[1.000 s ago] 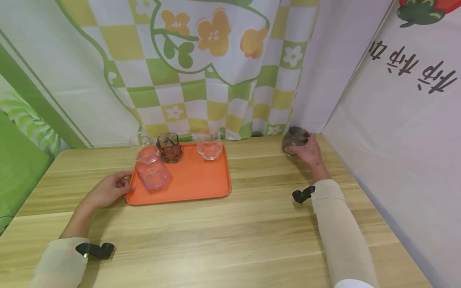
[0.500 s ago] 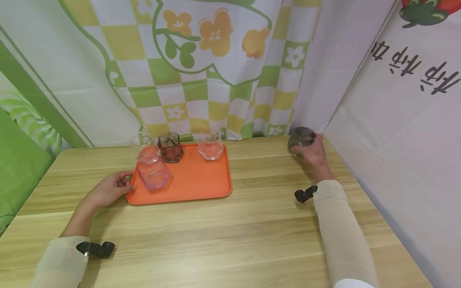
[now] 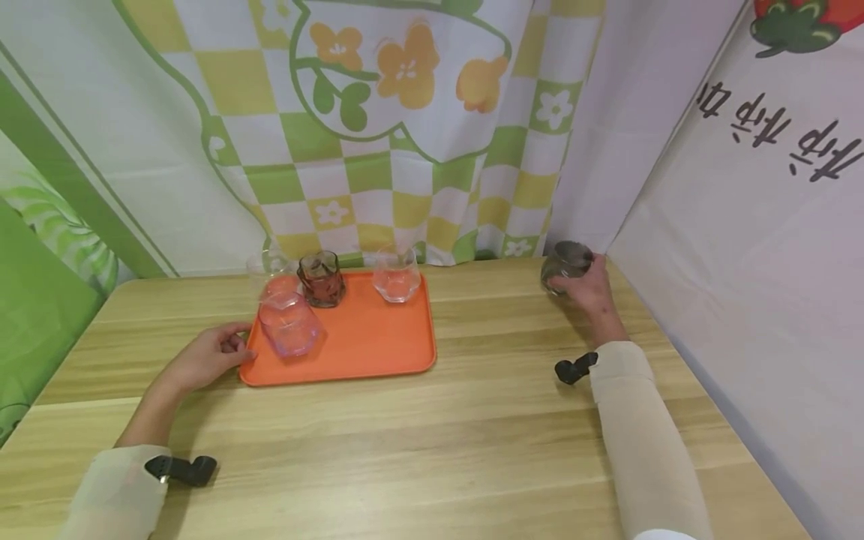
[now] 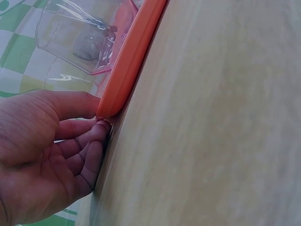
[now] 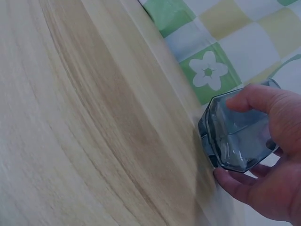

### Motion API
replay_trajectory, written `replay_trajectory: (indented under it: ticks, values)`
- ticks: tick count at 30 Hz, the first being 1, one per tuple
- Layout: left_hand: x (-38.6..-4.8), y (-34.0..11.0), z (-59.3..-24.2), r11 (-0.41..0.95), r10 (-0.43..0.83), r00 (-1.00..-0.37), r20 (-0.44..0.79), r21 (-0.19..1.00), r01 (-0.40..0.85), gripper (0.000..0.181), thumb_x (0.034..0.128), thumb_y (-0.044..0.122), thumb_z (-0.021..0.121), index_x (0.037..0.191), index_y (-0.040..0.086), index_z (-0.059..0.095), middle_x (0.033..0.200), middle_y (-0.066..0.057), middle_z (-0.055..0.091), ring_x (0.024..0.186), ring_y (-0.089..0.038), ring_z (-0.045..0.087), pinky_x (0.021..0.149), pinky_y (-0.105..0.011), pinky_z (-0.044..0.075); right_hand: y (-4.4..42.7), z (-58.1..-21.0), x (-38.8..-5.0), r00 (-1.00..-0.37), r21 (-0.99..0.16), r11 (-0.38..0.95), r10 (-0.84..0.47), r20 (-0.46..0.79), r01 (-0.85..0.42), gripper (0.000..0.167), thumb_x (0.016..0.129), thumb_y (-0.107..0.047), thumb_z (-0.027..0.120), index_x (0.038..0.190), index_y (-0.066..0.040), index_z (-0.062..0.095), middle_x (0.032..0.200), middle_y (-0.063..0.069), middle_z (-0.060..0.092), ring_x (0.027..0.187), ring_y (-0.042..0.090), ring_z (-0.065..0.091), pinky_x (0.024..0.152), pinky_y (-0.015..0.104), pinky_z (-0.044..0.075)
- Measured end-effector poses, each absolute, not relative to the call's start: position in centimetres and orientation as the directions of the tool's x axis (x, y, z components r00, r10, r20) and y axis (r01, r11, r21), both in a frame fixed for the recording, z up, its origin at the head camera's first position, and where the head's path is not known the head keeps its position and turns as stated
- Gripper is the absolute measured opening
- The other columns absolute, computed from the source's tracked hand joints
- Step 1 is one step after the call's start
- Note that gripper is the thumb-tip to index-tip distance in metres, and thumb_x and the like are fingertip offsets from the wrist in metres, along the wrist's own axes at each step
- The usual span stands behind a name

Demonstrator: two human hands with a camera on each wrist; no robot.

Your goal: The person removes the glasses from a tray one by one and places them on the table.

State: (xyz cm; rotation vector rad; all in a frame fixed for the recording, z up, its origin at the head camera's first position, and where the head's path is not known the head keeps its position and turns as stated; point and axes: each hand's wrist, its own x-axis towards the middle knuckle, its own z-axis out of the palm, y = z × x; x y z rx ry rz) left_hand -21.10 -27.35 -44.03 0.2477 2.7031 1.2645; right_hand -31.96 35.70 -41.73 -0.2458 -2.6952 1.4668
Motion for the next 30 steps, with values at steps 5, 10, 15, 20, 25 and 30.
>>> replay_trajectory:
  ticks: [5, 10, 15, 20, 25, 30]
  values:
    - [-20.9, -27.2, -44.0, 0.637, 0.202, -0.977, -0.069, 0.767, 0.077, 0.057, 0.0957, 0.005, 0.070, 0.141, -0.019, 0.045, 0.089, -0.010, 0.058, 0.074, -0.018, 0.051, 0.060, -0.026, 0.042, 35.5, -41.3, -31.5, -0.986, -0.795, 0.596, 0.169, -0.009, 0.110, 0.112, 0.089, -0.021, 0.078, 0.159, 0.004, -0.006, 0.156, 0.040, 0.014, 0.141, 0.056, 0.025, 0.113, 0.061, 0.027]
    - [-20.7, -27.1, -44.0, 0.628, 0.203, -0.977, -0.065, 0.774, 0.079, 0.058, 0.0953, 0.004, 0.070, 0.141, -0.020, 0.044, 0.089, -0.010, 0.057, 0.073, -0.019, 0.051, 0.058, -0.026, 0.041, 35.0, -39.9, -30.9, -0.977, -0.729, 0.674, 0.209, 0.032, 0.120, 0.118, 0.088, -0.027, 0.080, 0.160, 0.000, -0.009, 0.156, 0.043, 0.004, 0.141, 0.062, 0.016, 0.111, 0.069, 0.024]
    - [-20.8, -27.0, -43.9, 0.632, 0.204, -0.977, -0.060, 0.770, 0.085, 0.057, 0.0950, 0.004, 0.070, 0.140, -0.020, 0.044, 0.089, -0.010, 0.057, 0.074, -0.019, 0.051, 0.058, -0.026, 0.041, 33.5, -37.9, -30.2, -0.947, -0.717, 0.693, 0.277, 0.165, 0.078, 0.113, 0.088, -0.026, 0.082, 0.162, -0.006, -0.001, 0.156, 0.035, 0.003, 0.143, 0.055, 0.009, 0.114, 0.066, 0.020]
    - [-20.7, -27.0, -43.8, 0.640, 0.201, -0.978, -0.063, 0.764, 0.083, 0.057, 0.0950, 0.004, 0.070, 0.140, -0.019, 0.045, 0.089, -0.011, 0.057, 0.074, -0.020, 0.050, 0.058, -0.026, 0.041, 31.2, -36.3, -29.6, -0.930, -0.738, 0.672, 0.235, 0.282, -0.054, 0.102, 0.089, -0.019, 0.081, 0.161, -0.008, 0.010, 0.155, 0.029, 0.008, 0.143, 0.047, 0.012, 0.116, 0.059, 0.020]
    - [-20.8, -27.0, -43.8, 0.642, 0.198, -0.978, -0.061, 0.762, 0.083, 0.056, 0.0947, 0.004, 0.070, 0.140, -0.019, 0.045, 0.089, -0.010, 0.057, 0.074, -0.019, 0.050, 0.058, -0.026, 0.041, 28.6, -36.3, -29.3, -0.928, -0.730, 0.661, 0.137, 0.347, -0.175, 0.092, 0.090, -0.019, 0.078, 0.159, -0.003, 0.019, 0.153, 0.029, 0.014, 0.140, 0.046, 0.021, 0.115, 0.057, 0.023]
    - [-20.8, -26.9, -43.8, 0.642, 0.199, -0.978, -0.061, 0.762, 0.083, 0.055, 0.0948, 0.004, 0.069, 0.139, -0.019, 0.046, 0.089, -0.010, 0.057, 0.073, -0.019, 0.050, 0.057, -0.026, 0.040, 26.0, -37.1, -29.5, -0.947, -0.743, 0.633, 0.047, 0.317, -0.217, 0.090, 0.091, -0.021, 0.077, 0.159, -0.002, 0.021, 0.153, 0.029, 0.018, 0.137, 0.047, 0.028, 0.108, 0.061, 0.031]
